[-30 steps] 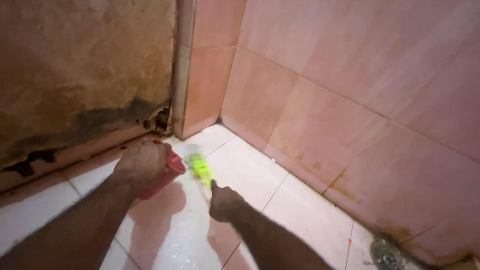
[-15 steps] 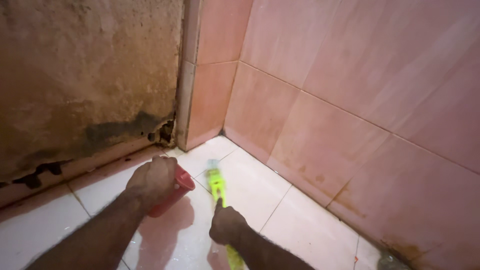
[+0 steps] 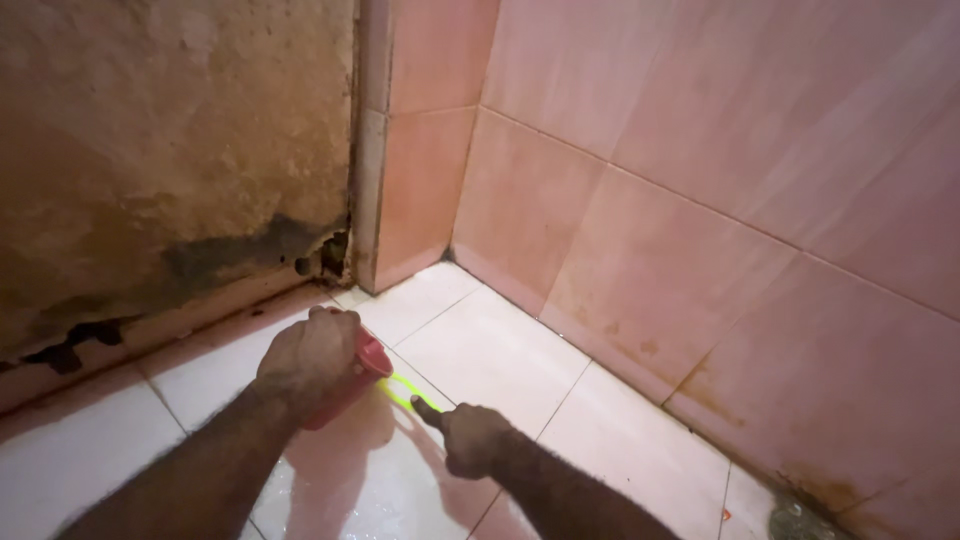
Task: The person cleans the floor of a bathroom using a brush and water from a bucket, scrubbing the tiled surfaces and near the bottom of a door.
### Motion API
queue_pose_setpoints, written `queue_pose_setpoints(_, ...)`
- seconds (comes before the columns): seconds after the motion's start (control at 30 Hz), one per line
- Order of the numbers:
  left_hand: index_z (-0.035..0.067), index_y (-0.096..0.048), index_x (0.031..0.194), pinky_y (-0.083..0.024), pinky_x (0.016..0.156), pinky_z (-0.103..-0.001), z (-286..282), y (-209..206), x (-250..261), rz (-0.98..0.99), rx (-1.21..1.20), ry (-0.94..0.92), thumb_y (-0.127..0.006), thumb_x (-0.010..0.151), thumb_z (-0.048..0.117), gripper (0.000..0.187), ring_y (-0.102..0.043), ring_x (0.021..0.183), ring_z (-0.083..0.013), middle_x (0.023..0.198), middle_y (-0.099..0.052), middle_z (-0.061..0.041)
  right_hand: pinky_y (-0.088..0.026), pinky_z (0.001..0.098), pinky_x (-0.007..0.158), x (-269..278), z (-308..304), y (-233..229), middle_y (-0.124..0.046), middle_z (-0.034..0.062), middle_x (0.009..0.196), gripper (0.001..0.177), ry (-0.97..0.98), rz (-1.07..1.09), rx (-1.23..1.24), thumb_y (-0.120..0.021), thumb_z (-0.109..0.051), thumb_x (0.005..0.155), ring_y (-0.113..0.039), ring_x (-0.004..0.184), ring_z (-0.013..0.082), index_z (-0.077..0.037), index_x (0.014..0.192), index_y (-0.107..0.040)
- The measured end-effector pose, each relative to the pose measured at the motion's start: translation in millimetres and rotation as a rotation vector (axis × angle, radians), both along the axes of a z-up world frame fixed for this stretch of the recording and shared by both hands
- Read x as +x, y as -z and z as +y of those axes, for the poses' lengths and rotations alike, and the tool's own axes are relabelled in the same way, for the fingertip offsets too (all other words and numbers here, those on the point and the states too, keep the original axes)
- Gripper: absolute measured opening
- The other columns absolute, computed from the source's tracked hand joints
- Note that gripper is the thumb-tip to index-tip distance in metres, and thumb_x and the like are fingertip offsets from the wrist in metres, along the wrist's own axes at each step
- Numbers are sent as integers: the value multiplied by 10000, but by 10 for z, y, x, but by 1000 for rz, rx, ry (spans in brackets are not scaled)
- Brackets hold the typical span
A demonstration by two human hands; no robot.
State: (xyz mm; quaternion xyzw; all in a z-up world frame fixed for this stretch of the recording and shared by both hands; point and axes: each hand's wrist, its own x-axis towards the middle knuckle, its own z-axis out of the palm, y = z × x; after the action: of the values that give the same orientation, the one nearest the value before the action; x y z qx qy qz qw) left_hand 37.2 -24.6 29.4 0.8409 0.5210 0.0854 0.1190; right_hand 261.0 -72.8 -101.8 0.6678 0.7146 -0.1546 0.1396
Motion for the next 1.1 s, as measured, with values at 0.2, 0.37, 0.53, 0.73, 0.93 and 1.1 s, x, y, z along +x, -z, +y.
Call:
queue_pose_setpoints(0.2,176,-769,1084,-559,1007,-420,-59,-90,120,-4,-117,-69,-650,895,501,395,-722,1084,-321,1150,-701,-179,-612,448,877,130,247,116,-718,250,1097,849,311,140,93,-576,-120,855,-734,987,377,-1,1617,-220)
queue_pose_setpoints(0.37,95,-705,1152,-590,929,-440,8,48,354,-92,-45,-211,-749,845,549,550,-723,1060,-335,1140,-701,-185,-558,474,893,1,230,138,-722,262,1063,888,15,295,120,-575,-100,786,-694,985,391,-79,1616,-260)
queue_pose_setpoints(0.53,135,-741,1147,-589,924,-452,-63,112,474,-172,-64,-216,-719,858,528,488,-728,1051,-356,1132,-719,-190,-595,470,911,30,553,241,-684,275,1157,815,465,256,204,-545,-143,901,-709,1058,382,56,1609,-195)
queue_pose_setpoints(0.73,102,-739,1113,-586,921,-457,-139,212,608,-224,-22,-238,-730,821,562,545,-728,1034,-363,1091,-732,-208,-560,483,930,126,415,338,-702,252,1167,872,145,164,91,-564,-102,844,-700,1058,384,-117,1645,-220)
queue_pose_setpoints(0.93,104,-780,1035,-576,929,-459,-216,-58,703,-192,-27,-209,-705,831,551,497,-719,1026,-368,1049,-742,-206,-609,433,900,-7,531,566,-700,237,1212,816,351,206,286,-534,-202,958,-742,1059,325,148,1599,-172)
queue_pose_setpoints(1.1,103,-809,961,-592,919,-446,-289,-399,753,-34,-156,-214,-676,824,447,393,-758,958,-338,962,-773,-185,-565,466,948,-185,436,281,-680,241,1220,826,169,220,82,-468,-133,918,-693,1102,380,-60,1659,-111)
